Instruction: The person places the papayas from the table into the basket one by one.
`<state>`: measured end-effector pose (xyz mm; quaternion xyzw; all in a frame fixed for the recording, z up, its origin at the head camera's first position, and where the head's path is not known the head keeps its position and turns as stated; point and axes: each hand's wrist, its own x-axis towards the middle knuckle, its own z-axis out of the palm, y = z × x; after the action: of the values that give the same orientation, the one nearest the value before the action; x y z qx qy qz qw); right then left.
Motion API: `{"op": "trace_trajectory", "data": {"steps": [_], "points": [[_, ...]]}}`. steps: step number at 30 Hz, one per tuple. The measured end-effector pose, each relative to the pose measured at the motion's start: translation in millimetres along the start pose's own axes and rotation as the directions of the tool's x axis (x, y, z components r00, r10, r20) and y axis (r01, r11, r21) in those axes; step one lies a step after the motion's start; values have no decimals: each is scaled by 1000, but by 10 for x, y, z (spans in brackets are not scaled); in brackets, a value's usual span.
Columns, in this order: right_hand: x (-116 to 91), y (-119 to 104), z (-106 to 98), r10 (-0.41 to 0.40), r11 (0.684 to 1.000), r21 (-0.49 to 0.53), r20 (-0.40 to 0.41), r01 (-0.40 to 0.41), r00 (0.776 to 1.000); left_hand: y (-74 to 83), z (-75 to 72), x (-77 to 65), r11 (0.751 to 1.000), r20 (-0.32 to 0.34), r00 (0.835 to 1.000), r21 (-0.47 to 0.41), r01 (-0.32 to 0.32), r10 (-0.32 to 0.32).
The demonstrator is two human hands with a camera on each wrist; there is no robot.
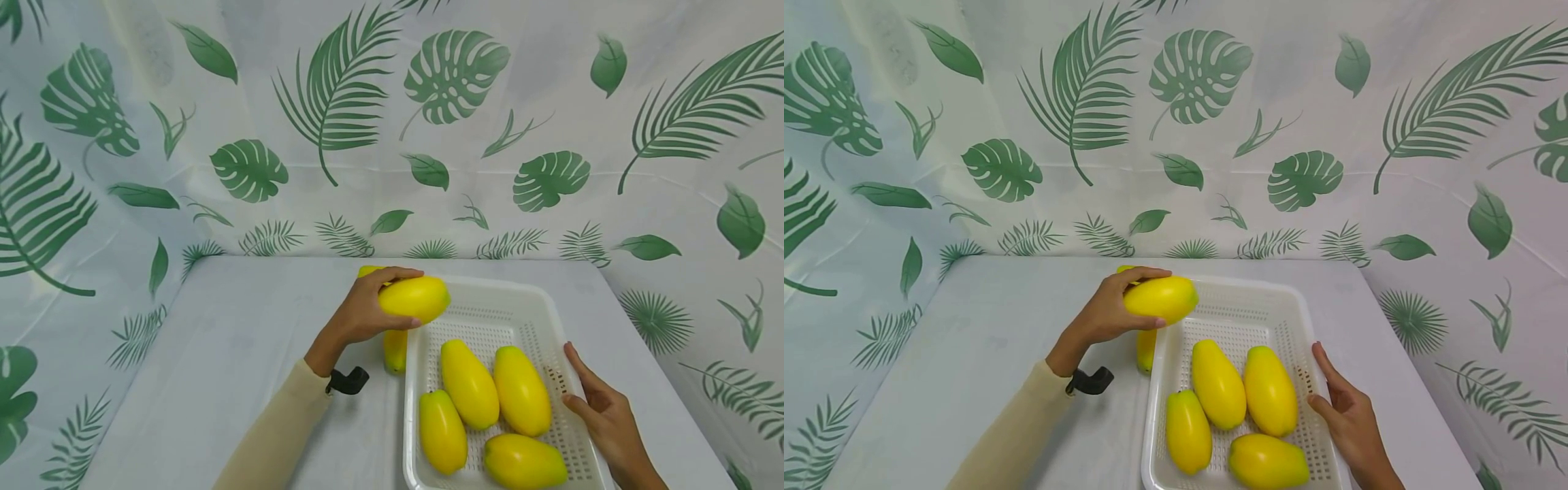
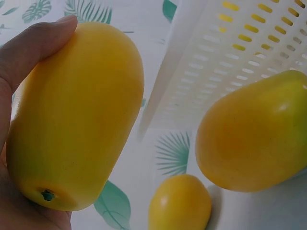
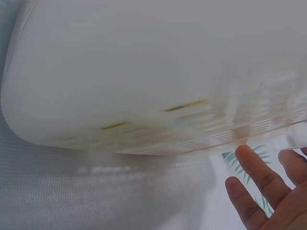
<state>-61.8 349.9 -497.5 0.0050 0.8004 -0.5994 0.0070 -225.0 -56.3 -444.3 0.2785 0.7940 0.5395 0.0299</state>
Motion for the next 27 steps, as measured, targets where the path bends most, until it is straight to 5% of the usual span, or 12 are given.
{"op": "trace_trajectory", "data": {"steps": [27], "points": [[8, 13, -4, 12, 1000, -14, -13, -12, 1000, 121, 227, 106, 995, 59, 994, -35, -89, 90]]}}
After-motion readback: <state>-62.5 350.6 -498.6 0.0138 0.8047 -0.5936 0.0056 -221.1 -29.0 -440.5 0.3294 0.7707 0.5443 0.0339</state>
